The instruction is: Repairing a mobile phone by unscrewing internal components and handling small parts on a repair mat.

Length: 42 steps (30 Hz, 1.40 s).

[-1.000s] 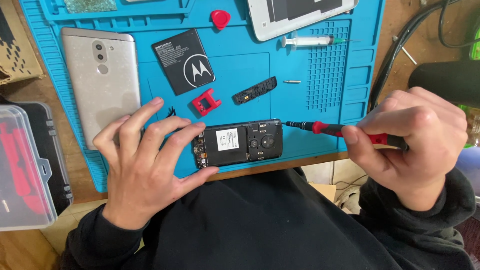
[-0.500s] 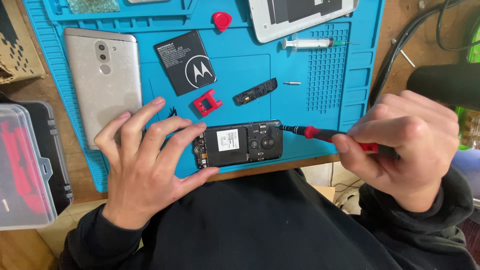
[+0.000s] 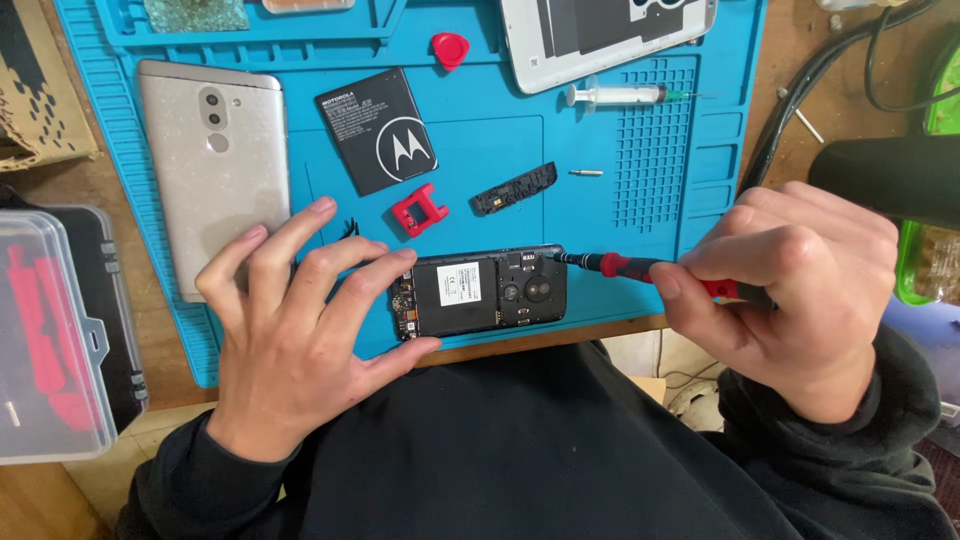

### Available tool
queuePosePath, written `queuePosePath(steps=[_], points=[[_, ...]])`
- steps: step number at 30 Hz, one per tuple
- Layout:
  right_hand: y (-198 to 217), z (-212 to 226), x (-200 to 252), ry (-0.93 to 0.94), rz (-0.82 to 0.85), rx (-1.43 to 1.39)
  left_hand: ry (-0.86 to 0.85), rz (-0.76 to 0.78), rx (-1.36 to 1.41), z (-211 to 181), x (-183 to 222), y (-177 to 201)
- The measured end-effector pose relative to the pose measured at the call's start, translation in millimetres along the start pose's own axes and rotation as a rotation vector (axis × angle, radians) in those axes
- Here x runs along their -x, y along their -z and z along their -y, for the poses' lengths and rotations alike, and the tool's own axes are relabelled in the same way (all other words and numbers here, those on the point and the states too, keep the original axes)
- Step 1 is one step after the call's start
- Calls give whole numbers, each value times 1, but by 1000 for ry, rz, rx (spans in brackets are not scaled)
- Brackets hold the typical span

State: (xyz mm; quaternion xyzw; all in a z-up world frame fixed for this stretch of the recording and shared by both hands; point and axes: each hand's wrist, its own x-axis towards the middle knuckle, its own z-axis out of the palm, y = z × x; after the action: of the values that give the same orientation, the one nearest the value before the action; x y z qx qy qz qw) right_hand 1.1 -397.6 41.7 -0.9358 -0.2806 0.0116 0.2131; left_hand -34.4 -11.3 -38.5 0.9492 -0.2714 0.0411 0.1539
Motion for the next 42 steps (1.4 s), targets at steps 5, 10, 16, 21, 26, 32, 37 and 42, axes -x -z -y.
queuePosePath(steps=[5,10,16,21,26,32,37,42], points=[[3,6,-4,0,27,47,2,-15,7,-1,0,-1],[9,16,-14,44,45,81,-1,-20,-14,0,0,-1],[22,51,-39,162,94,330,-2,-31,-9,-1,0,0],[28,70,-56,189,201,370,13,-55,15,-2,1,-1],[34,74,-49,146,288,418,6,-80,-17,-3,4,0],[30,77,-51,129,208,554,6,-117,-23,-1,3,-3],[39,87,-51,140,367,583,5,-140,-37,-1,7,-4],[34,75,-50,62,287,640,12,-112,-31,-1,7,-5]])
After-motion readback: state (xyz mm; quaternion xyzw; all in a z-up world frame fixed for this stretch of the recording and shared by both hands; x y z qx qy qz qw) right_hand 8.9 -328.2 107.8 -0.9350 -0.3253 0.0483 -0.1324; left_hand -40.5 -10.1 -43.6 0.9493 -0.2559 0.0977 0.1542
